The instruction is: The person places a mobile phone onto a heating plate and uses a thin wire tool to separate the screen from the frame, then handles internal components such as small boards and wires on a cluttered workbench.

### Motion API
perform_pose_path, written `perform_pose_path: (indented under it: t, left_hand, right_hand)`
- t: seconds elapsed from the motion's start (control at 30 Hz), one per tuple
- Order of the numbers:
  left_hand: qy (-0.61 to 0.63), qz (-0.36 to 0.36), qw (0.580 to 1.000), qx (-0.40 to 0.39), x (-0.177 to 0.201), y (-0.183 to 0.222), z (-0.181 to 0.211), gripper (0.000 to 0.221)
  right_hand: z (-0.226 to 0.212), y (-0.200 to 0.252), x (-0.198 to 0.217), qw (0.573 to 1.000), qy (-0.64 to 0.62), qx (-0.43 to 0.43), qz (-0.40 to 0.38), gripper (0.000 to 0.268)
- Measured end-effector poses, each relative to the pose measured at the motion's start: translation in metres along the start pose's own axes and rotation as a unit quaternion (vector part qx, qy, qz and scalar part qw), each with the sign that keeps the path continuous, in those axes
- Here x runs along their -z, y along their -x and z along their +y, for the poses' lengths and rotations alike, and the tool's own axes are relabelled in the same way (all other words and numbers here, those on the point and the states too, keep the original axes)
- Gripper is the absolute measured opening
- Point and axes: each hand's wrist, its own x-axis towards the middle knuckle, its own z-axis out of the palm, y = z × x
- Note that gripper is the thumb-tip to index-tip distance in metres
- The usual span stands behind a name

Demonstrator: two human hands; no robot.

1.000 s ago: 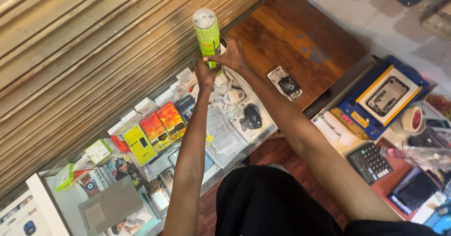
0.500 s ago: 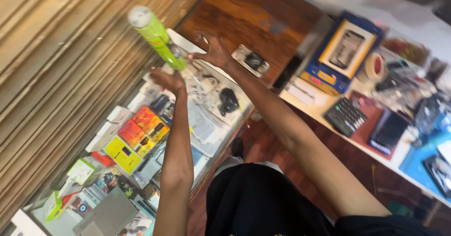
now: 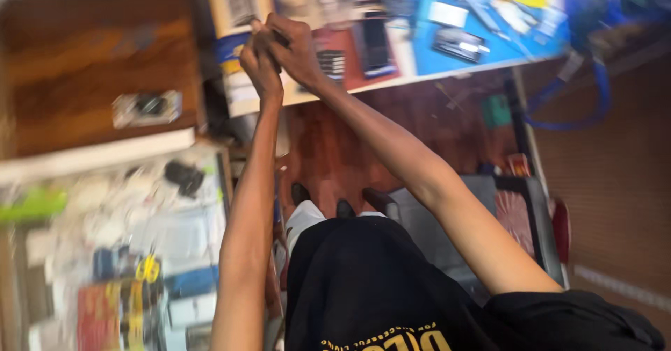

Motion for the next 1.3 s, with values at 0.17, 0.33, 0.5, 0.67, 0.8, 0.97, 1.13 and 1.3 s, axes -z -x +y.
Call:
perform_pose_path:
  t: [0.17,0.33,0.5,0.67,0.8,0.97,1.13,1.3]
  left_hand:
    - [-0.018,-0.241,0.967,0.078,-0.179,0.018,-0.052,0.026]
    - [-0.185,-0.345,0.914,0.105,-0.298,0.030,-0.114,0.023]
    - [-0.270,-0.365,0.891,0.007,-0.380,0.006,-0.188,0.016]
    - [-0.224,-0.390,0.891,-0.068,-0.411,-0.009,-0.229,0.027]
    - [-0.240,-0.440,0.861,-0.089,-0.438,-0.026,-0.229,0.029]
    - [-0.240,-0.538,0.794,-0.150,-0.453,-0.035,-0.208,0.050]
    - [-0.396,-0.600,0.651,-0.244,-0.459,-0.008,-0.176,0.089]
    - [-0.463,-0.536,0.630,-0.318,-0.459,0.020,-0.164,0.080]
  right_hand:
    - [0.047,0.018,0.192,0.966,0.247,0.032,0.068,0.020]
    - [0.098,0.041,0.311,0.904,0.418,-0.085,-0.007,0.027]
    - [0.155,0.070,0.404,0.895,0.410,-0.177,-0.006,0.024]
    - [0.207,0.093,0.473,0.877,0.401,-0.260,0.050,0.023]
    - [0.254,0.094,0.515,0.867,0.364,-0.339,0.027,0.033]
    - [0.296,0.085,0.547,0.892,0.372,-0.241,-0.091,0.034]
    - [0.286,0.068,0.559,0.860,0.394,-0.218,-0.239,0.058]
    - [0.259,0.061,0.558,0.865,0.380,-0.141,-0.295,0.069]
